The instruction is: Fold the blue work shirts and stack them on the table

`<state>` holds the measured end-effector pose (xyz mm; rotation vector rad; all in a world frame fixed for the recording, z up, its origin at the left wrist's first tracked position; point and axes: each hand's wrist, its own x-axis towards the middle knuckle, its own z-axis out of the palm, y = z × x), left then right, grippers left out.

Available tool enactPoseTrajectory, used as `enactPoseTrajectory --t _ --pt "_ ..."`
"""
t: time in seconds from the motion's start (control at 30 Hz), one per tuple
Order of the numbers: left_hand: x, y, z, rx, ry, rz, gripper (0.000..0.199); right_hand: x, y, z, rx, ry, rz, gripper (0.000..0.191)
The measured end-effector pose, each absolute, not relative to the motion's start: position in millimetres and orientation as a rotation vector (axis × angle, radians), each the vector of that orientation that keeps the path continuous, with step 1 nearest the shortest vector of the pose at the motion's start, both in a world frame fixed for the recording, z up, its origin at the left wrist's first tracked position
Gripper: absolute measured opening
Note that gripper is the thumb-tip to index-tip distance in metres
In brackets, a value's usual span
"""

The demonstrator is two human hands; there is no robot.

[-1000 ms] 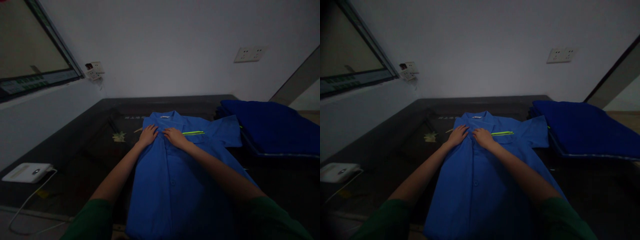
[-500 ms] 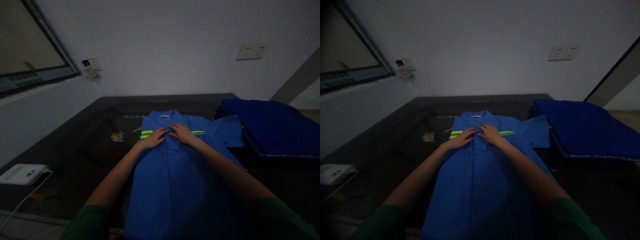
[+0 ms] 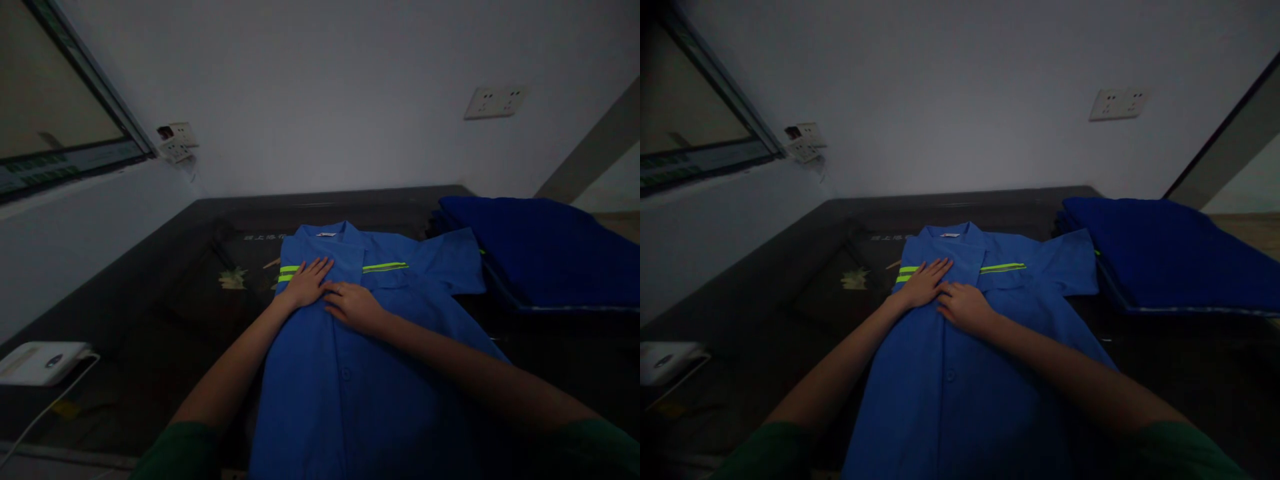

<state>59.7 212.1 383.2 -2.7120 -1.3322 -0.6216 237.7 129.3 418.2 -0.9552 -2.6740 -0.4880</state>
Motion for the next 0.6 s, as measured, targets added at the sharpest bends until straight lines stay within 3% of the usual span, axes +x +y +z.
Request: enactPoseTrajectory --t 0.3,0.6 --pt "66 209 386 -2.608 -1.414 -0.530 0.055 280 103 415 -1.019 -2.584 -0.436 0.036" --pt "65 217 411 -2.712 -1.502 -0.303 0.058 437 17 426 -1.390 -1.903 -0.146 0.035"
